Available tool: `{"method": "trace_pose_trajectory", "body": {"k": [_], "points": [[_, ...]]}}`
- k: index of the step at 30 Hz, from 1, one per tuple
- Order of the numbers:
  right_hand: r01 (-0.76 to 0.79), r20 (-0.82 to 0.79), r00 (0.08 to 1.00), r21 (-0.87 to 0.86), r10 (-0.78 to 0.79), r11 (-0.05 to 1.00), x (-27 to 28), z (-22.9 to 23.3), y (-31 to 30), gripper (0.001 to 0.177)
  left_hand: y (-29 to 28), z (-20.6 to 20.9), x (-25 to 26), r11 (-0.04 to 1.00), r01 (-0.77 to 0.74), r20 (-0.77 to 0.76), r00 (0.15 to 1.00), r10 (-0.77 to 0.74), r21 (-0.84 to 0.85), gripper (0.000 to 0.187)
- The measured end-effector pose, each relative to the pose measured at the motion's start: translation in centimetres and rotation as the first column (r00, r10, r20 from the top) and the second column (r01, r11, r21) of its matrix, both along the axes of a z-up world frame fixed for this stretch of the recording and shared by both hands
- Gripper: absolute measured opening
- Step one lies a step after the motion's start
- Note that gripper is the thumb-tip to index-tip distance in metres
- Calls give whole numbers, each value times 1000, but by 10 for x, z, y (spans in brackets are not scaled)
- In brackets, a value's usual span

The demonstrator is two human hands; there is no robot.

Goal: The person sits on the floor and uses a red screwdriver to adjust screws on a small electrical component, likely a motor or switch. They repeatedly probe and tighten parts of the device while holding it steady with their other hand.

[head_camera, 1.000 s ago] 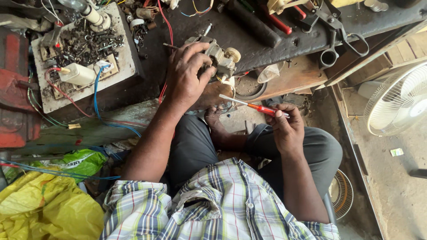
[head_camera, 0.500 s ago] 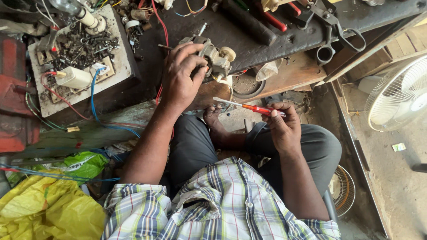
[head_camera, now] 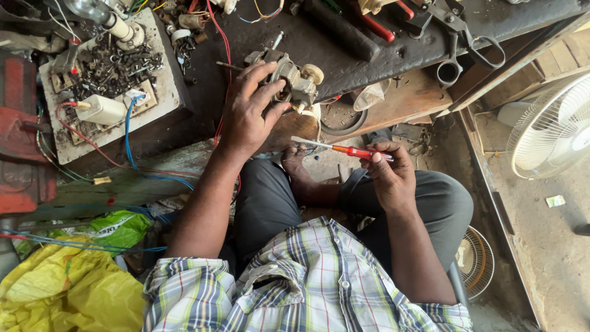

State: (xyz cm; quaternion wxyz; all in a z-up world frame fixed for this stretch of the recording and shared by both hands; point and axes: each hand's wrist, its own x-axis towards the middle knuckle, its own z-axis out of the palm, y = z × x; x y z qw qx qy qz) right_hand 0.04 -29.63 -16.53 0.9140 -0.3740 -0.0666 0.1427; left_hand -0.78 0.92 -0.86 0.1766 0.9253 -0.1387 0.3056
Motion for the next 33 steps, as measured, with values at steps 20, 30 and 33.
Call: {"method": "trace_pose_trajectory", "body": {"k": [20, 30, 33], "points": [[-8, 17, 1000, 1, 8, 1000, -2, 3, 1, 19, -4, -20, 1, 999, -10, 46, 999, 12, -53, 43], [0, 12, 1000, -8, 0, 1000, -1, -1, 4, 21, -8, -12, -2, 999, -43, 39, 998, 43, 13, 53], [1, -2, 1000, -20, -1, 1000, -1, -2, 2, 21, -8, -18, -1, 1000, -24, 84, 996, 25, -15, 48]]}}
